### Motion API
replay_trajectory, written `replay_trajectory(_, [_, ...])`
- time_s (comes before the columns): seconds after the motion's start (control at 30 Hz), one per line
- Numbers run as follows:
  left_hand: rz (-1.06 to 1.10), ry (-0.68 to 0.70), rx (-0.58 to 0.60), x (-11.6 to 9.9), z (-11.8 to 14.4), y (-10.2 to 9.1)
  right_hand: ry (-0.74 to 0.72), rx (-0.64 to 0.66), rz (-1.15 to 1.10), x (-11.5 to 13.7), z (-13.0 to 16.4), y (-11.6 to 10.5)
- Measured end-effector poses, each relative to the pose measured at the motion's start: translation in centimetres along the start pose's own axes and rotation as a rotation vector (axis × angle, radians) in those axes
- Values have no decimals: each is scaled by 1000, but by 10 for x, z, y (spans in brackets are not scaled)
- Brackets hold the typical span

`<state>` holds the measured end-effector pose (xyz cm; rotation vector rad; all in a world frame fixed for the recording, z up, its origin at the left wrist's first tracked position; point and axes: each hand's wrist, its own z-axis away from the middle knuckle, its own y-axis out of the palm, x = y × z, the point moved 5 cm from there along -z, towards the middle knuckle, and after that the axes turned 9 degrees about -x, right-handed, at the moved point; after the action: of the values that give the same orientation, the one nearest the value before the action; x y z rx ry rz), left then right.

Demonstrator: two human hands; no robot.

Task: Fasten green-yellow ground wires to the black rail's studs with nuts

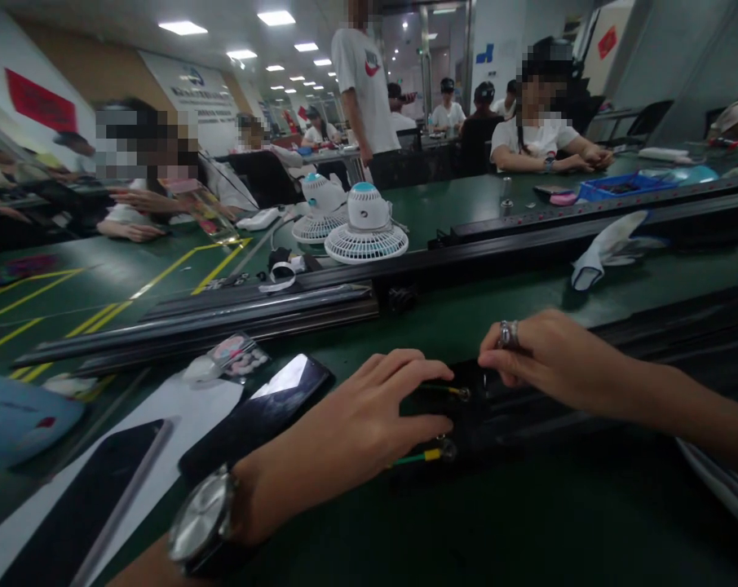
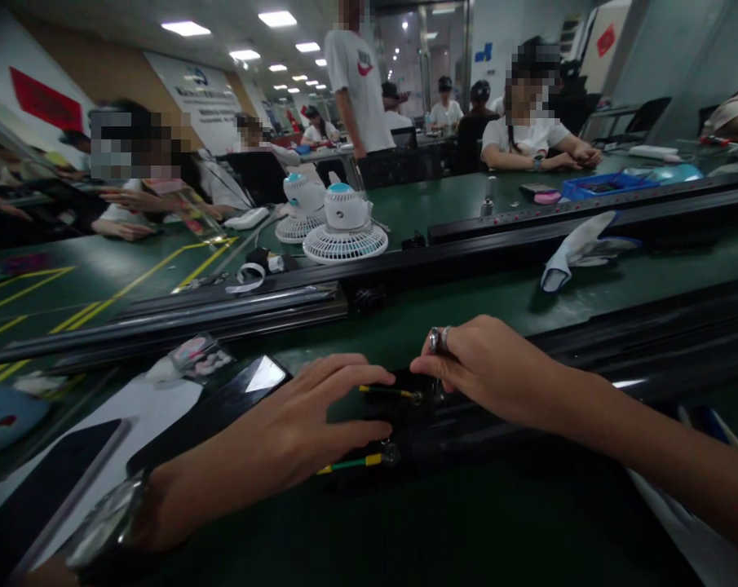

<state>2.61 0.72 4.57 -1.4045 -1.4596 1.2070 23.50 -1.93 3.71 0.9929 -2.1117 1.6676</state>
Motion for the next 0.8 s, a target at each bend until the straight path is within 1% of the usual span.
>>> replay_trajectory(0.1, [-73,29,36,-1,-2,12,39,74,44,-4,-2,9])
replay_trajectory(0.17, [-108,49,6,0,-1,17,39,79,45,-3,-5,12])
replay_trajectory(0.2, [-117,53,19,1,0,20,31,77,53,-1,-6,13])
replay_trajectory(0.23, [-131,57,3,2,1,21,22,72,62,1,-7,13])
replay_trajectory(0.27, [-152,47,9,3,2,23,15,63,70,3,-8,14])
replay_trajectory(0.37, [-176,41,-23,4,4,25,-3,39,83,6,-9,14])
replay_trajectory(0.47, [-123,16,-28,4,4,25,-10,38,74,6,-6,13])
replay_trajectory(0.67, [113,-61,-69,0,5,13,-4,63,40,-3,0,14])
replay_trajectory(0.8, [167,-75,-16,-7,5,14,-17,74,44,-2,2,14])
